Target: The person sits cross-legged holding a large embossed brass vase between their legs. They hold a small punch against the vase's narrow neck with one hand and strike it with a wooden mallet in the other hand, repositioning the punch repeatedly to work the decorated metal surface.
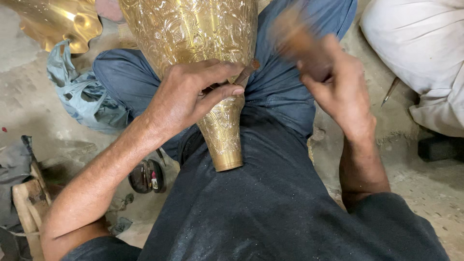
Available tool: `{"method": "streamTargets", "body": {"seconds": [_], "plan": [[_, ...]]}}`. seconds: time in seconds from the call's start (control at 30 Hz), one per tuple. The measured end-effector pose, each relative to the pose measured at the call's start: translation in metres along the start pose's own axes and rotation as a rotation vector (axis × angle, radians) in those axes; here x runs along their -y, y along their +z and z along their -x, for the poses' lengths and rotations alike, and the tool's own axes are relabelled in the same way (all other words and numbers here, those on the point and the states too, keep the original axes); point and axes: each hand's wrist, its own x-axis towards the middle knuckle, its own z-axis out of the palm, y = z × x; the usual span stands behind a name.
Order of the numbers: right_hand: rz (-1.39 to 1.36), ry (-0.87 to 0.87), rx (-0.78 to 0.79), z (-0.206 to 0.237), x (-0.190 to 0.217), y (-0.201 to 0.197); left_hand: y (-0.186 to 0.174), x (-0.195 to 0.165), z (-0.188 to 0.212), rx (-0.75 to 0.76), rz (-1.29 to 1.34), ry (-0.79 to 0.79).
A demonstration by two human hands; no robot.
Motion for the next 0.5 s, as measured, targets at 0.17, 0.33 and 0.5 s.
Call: {"method": "streamTargets", "body": {"seconds": [0.17,0.33,0.5], "plan": [[-0.115,0.088,-0.030,0.001,-0.008,-0.002,0.000,0.000,0.003,-0.026,0.014,0.017],[0.103,-0.031,-0.004,0.000,-0.008,-0.004,0.000,0.000,0.003,-0.039,-0.006,0.059],[0.068,0.001,-0.019,-0.007,0.008,-0.010,0.000,0.001,0.004,-0.024,-0.037,0.047]]}}
